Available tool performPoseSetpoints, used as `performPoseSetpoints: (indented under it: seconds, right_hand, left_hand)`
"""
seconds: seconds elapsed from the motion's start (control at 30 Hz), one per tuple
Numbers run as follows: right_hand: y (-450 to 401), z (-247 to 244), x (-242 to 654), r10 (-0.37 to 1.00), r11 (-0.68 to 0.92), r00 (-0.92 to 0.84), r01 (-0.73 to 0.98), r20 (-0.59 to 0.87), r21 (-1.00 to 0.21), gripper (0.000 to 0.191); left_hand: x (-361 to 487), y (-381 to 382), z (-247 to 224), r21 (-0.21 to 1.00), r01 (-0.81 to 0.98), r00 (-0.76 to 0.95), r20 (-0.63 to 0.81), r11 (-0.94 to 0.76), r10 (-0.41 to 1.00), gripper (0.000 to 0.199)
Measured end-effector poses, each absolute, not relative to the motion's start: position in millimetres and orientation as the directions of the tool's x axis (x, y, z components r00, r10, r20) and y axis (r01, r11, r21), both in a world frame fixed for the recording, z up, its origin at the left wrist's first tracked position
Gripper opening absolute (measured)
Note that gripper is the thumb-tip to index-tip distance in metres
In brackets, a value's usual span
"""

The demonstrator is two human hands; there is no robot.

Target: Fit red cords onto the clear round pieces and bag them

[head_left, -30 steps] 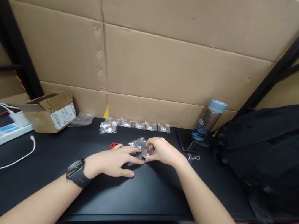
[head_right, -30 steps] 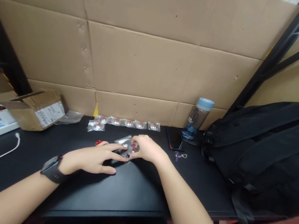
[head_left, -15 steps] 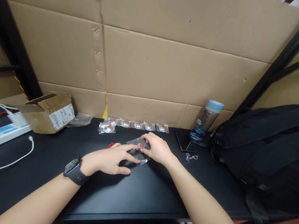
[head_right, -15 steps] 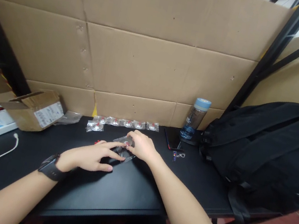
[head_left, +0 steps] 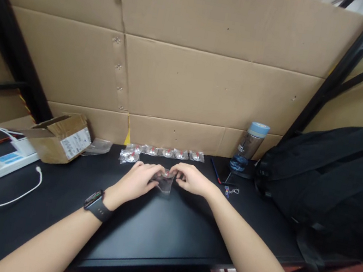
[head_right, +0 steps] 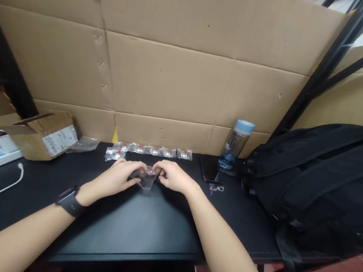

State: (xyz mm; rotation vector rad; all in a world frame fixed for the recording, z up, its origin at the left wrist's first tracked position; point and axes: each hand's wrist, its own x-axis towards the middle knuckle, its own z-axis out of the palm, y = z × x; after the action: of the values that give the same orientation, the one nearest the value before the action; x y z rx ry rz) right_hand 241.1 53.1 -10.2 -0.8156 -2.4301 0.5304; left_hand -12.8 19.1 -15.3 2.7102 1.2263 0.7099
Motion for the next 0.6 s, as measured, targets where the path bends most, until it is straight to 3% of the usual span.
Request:
performPoseSetpoints:
  seconds: [0.1,0.23,0.33,0.43,0.53,0.6]
  right_hand:
    - [52.3,-13.1,236.5,0.612,0.775,-0.708,0.445,0.353,-0.449,0.036]
    - [50.4,-13.4,230.4,0.634,0.765,-0.661,0.459,0.401,-0.452,0.009]
    - [49.7,-10.4,232.4,0.674,0.731,-0.630,0.498,0.385,-0.466,0.009]
    - [50.0,-8.3,235.9,0.755,0.640,-0.570,0.534,0.323,-0.553,0.009]
    - [50.5,-8.9,236.9,0.821,0.527,-0.510,0.505,0.256,-0.684,0.006]
    - [50.1,-9.9,236.4,0.842,0.471,-0.493,0.477,0.217,-0.742,0.025]
  left_hand:
    - [-12.1,23.9,-20.1,0.322,0.669,0.542,0.405,-0.670,0.736,0.028]
    - [-13.9,27.0,-22.1,0.412,0.612,0.533,0.415,-0.675,0.737,0.024]
    - [-14.0,26.8,-22.8,0.390,0.638,0.519,0.419,-0.664,0.744,0.031]
    - [-11.0,24.2,-22.3,0.384,0.674,0.488,0.411,-0.631,0.770,0.031]
    - [-7.2,20.9,-20.6,0.467,0.666,0.443,0.380,-0.581,0.812,0.029]
    - [-5.5,19.8,-20.3,0.539,0.642,0.419,0.349,-0.545,0.838,0.037]
